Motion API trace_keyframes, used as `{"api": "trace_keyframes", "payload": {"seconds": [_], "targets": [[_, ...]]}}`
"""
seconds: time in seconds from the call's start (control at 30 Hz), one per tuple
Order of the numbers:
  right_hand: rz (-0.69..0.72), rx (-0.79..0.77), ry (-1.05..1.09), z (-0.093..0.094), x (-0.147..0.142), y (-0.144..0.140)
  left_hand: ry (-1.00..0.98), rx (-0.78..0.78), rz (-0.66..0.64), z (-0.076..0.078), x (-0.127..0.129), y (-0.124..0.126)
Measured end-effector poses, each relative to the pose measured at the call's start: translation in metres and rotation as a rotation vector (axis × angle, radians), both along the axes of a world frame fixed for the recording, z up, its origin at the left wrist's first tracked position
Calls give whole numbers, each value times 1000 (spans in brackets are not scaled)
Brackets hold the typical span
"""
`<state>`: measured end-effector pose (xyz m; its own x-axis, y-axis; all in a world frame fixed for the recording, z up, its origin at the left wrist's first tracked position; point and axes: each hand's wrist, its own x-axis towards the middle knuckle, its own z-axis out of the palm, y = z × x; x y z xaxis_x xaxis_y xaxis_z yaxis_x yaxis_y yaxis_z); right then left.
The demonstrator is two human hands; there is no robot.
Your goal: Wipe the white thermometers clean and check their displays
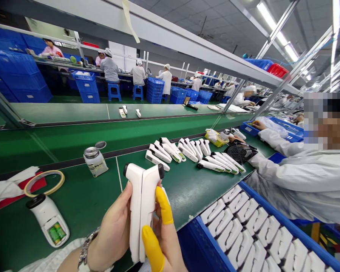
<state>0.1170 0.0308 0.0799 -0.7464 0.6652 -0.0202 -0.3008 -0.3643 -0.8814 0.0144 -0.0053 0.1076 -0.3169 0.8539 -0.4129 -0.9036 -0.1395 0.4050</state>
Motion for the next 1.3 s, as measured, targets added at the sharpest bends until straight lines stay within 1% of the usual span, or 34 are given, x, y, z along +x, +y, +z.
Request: {"api": "trace_keyframes", "payload": {"seconds": [0.27, 0.37, 0.43, 0.53, 0.67, 0.77, 0.83, 0.97, 1.1, 1.2, 1.3], "targets": [[-22, -28, -31, 0, 0, -1, 49, -28, 35, 3, 0, 0], [-41, -41, -5, -3, 0, -1, 77, -67, 48, 5, 0, 0], [-21, -59, 34, -7, 0, 2, 98, -86, 47, 5, 0, -1], [-14, -141, 98, -13, -2, 8, 172, -97, 48, 6, -1, 0], [-70, -275, 91, -14, -9, 15, 286, 0, 44, 6, -6, 3], [-43, -347, 88, -11, -13, 16, 294, 5, 16, 5, -13, 5], [-38, -368, 88, -9, -14, 17, 307, 15, 12, 5, -17, 5], [2, -337, 58, -9, -15, 19, 351, 4, 36, 4, -25, 3], [63, -325, 48, -10, -18, 19, 399, -6, 2, 2, -29, 4], [82, -383, 91, -13, -20, 18, 429, 6, 19, -2, -29, 6], [86, -438, 82, -14, -21, 19, 443, 10, 5, -5, -28, 8]]}}
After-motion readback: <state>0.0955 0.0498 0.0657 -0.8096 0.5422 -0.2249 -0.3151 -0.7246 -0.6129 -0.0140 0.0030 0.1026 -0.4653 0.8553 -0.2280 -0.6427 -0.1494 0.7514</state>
